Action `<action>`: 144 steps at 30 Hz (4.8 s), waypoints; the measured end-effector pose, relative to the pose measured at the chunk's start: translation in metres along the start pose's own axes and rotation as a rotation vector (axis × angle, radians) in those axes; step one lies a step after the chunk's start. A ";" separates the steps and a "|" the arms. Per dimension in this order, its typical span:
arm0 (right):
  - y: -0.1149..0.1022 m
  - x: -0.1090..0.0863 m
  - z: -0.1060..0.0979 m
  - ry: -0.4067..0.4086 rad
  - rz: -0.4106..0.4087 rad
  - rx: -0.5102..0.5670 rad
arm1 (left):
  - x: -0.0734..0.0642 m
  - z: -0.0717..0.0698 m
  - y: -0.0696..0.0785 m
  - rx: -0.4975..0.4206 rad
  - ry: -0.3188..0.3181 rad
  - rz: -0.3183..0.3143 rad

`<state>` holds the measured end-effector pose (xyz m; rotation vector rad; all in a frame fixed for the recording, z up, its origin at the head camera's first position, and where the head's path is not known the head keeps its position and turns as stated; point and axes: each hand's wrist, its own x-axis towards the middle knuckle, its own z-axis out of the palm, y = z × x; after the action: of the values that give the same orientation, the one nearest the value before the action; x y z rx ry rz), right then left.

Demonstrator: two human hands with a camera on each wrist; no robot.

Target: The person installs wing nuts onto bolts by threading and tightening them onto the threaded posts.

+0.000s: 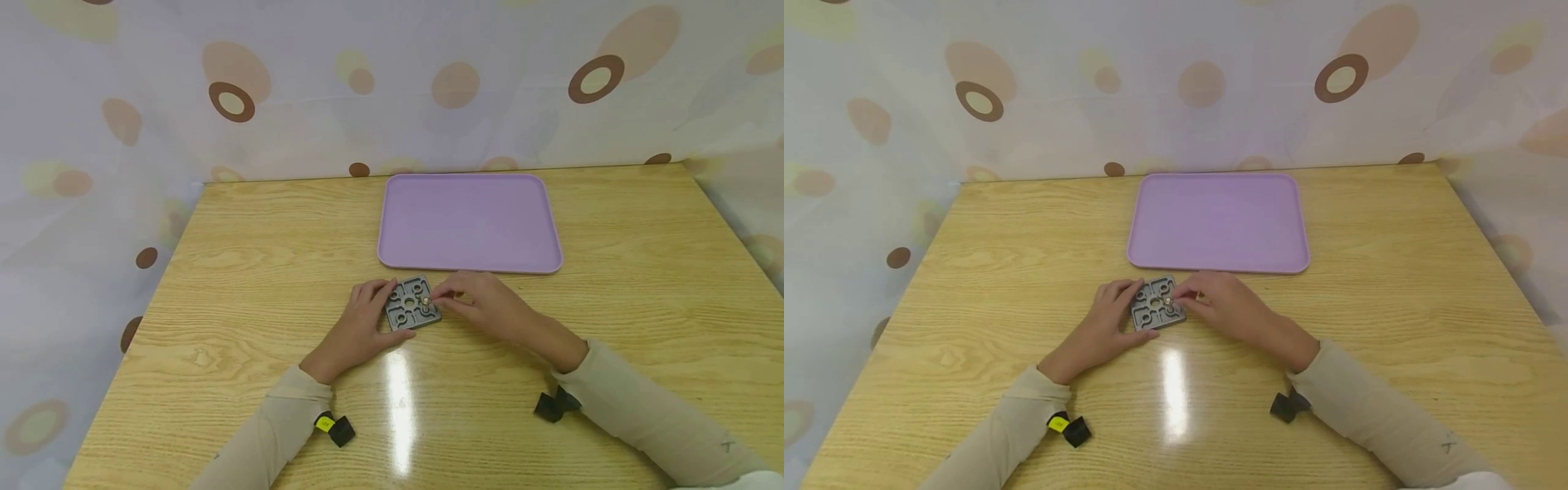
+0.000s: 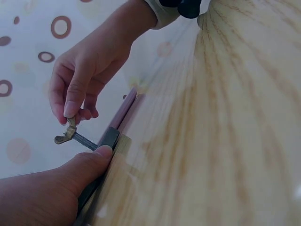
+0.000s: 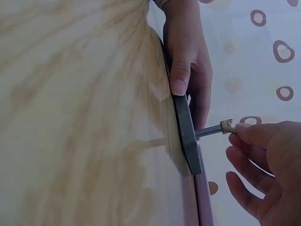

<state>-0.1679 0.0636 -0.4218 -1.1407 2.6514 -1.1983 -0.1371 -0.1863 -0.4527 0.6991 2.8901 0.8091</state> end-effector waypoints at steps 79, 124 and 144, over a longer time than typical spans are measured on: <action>-0.002 0.003 0.006 -0.047 -0.013 0.082 | -0.002 0.003 -0.007 -0.007 0.016 -0.009; 0.001 0.004 0.006 -0.006 0.049 0.007 | -0.003 0.000 -0.004 -0.028 0.010 -0.016; -0.002 0.005 0.000 -0.018 -0.008 0.013 | -0.002 0.000 -0.006 -0.018 0.013 -0.005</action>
<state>-0.1699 0.0594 -0.4193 -1.1560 2.6242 -1.1994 -0.1376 -0.1916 -0.4563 0.6878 2.8909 0.8404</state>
